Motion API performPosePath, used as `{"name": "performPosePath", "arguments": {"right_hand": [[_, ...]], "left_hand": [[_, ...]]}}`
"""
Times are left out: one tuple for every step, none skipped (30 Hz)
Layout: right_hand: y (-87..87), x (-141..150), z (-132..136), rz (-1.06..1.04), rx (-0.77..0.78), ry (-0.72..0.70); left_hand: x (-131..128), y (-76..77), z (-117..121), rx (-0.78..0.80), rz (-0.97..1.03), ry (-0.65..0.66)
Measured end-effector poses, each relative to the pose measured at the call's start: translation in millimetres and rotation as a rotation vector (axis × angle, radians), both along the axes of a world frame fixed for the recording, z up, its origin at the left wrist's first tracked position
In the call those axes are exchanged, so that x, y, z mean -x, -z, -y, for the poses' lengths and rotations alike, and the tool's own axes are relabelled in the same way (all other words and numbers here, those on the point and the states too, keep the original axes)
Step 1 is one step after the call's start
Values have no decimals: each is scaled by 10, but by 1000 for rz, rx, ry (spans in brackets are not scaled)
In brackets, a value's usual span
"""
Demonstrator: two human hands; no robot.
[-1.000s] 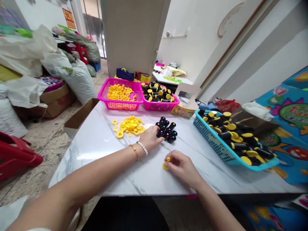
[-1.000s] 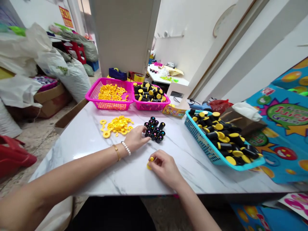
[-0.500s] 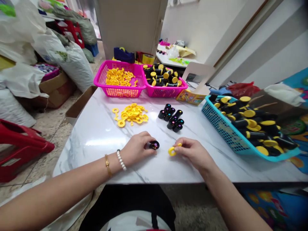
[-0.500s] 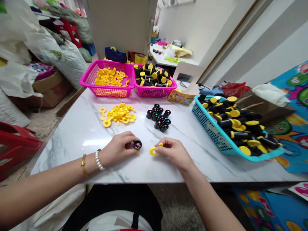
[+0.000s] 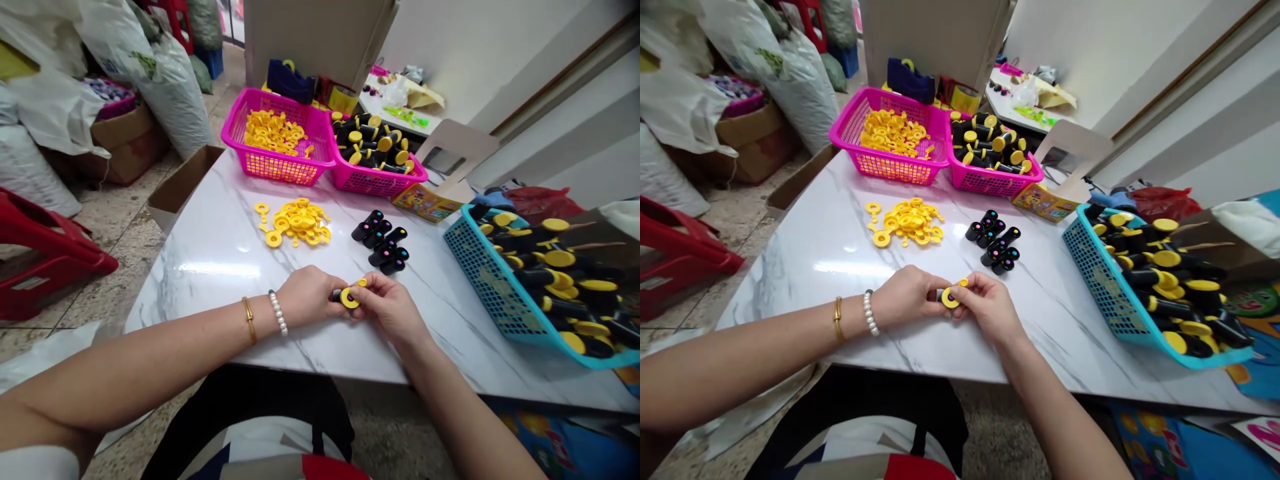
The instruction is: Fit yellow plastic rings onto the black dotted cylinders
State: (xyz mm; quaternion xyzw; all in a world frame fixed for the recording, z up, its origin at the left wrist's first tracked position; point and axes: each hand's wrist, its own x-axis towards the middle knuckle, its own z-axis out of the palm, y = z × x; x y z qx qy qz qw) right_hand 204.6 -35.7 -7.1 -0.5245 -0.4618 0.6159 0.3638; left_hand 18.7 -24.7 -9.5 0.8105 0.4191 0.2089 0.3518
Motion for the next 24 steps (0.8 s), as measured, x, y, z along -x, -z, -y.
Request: {"name": "performPosePath", "arguments": {"right_hand": [[7, 1, 3, -3, 10, 9], [12, 3, 6, -5, 13, 15], [16, 5, 8, -7, 7, 16], [19, 8, 11, -5, -7, 11], [21, 9, 15, 1, -26, 5], [23, 10, 21, 8, -43, 0], [25, 12, 27, 13, -55, -6], [28, 14, 34, 17, -62, -12], [31, 17, 40, 18, -62, -17], [36, 20, 47, 16, -61, -19], [42, 24, 53, 14, -62, -18], [48, 27, 57, 14, -68, -11], [53, 29, 61, 17, -78, 3], [56, 29, 62, 21, -88, 19], [55, 29, 62, 21, -95, 30], [49, 28, 60, 16, -91, 31], [40, 27, 54, 7, -72, 18], [29, 27, 47, -4, -44, -2], [18, 28, 40, -15, -15, -23], [10, 31, 35, -24, 6, -37], [7, 35, 34, -31, 12, -37], [11, 39, 38, -35, 0, -21], [20, 40, 46, -37, -26, 6], [33, 38, 57, -42, -53, 38]], "left_hand": [[-1, -6, -4, -2, -1, 2], [-2, -13, -6, -5, -6, 1], [-4, -21, -5, -6, -11, -3], [-5, -31, -1, -1, -9, -8], [-7, -43, 7, 17, 4, -8], [-10, -55, 18, 56, 30, -4], [-14, -67, 30, 120, 67, 2], [-20, -77, 41, 202, 111, 5], [-29, -83, 51, 290, 155, 0], [-42, -85, 59, 370, 196, -13], [-58, -82, 63, 433, 231, -35], [-76, -75, 64, 475, 260, -53], [-93, -63, 64, 497, 286, -63], [-109, -51, 62, 504, 309, -70], [-120, -38, 58, 507, 327, -72], [-125, -28, 52, 511, 339, -68], [-123, -22, 45, 519, 346, -60], [-115, -20, 36, 534, 349, -48], [-103, -22, 28, 562, 349, -28], [-88, -26, 23, 594, 350, 3], [-73, -29, 24, 609, 349, 34], [-60, -32, 33, 595, 339, 56], [-51, -30, 49, 540, 317, 60], [-47, -26, 71, 442, 285, 46]]}}
